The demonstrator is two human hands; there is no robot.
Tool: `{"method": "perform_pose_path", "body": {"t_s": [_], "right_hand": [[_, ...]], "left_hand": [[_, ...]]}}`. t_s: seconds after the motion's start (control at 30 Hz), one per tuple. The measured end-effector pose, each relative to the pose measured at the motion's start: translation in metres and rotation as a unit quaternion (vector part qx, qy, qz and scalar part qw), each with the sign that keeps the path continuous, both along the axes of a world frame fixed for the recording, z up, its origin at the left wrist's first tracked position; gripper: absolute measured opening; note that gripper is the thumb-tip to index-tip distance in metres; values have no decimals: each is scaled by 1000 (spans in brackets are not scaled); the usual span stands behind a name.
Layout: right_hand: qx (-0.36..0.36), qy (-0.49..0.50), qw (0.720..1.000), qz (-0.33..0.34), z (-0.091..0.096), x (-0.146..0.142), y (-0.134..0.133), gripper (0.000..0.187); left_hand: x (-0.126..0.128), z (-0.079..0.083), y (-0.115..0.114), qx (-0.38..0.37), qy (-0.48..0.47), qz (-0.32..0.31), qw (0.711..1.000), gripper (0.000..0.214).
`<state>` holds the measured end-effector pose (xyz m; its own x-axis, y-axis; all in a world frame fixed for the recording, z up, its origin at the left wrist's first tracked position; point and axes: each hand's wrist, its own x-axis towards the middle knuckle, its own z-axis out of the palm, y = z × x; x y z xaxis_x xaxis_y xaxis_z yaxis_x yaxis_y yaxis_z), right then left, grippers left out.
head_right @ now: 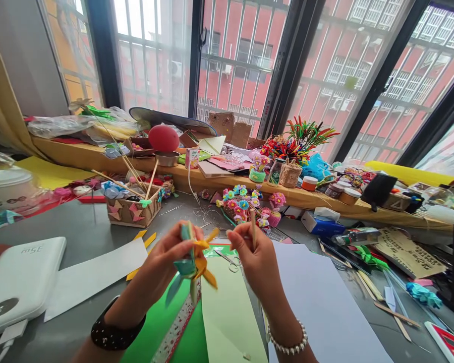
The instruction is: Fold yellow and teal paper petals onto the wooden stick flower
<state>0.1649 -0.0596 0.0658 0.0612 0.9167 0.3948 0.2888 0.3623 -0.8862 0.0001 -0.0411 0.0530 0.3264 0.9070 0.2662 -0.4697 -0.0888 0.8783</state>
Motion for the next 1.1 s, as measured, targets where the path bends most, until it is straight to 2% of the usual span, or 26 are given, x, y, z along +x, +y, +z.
{"method": "perform_pose_path", "body": {"t_s": [0.1, 0.23, 0.4, 0.57, 0.8, 1.1], "right_hand": [[4, -22, 1000, -6, 1, 1, -1, 24], [51, -101, 992, -51, 7, -2, -10, 22], [121, -223, 967, 7, 12, -1, -17, 19], [149, -281, 948, 32, 10, 1, -16, 21], [131, -294, 947, 6, 4, -1, -8, 17], [90, -254, 963, -30, 6, -4, -11, 10]], "left_hand": [[-2, 3, -1, 16, 4, 36, 999, 10], [1, 1, 0, 44, 54, 5, 998, 15], [3, -5, 2, 73, 101, 13, 992, 14], [4, -7, 3, 76, 116, 13, 990, 14], [9, -11, 3, 57, 143, 13, 988, 16], [10, -15, 6, 92, 147, 25, 985, 19]]}}
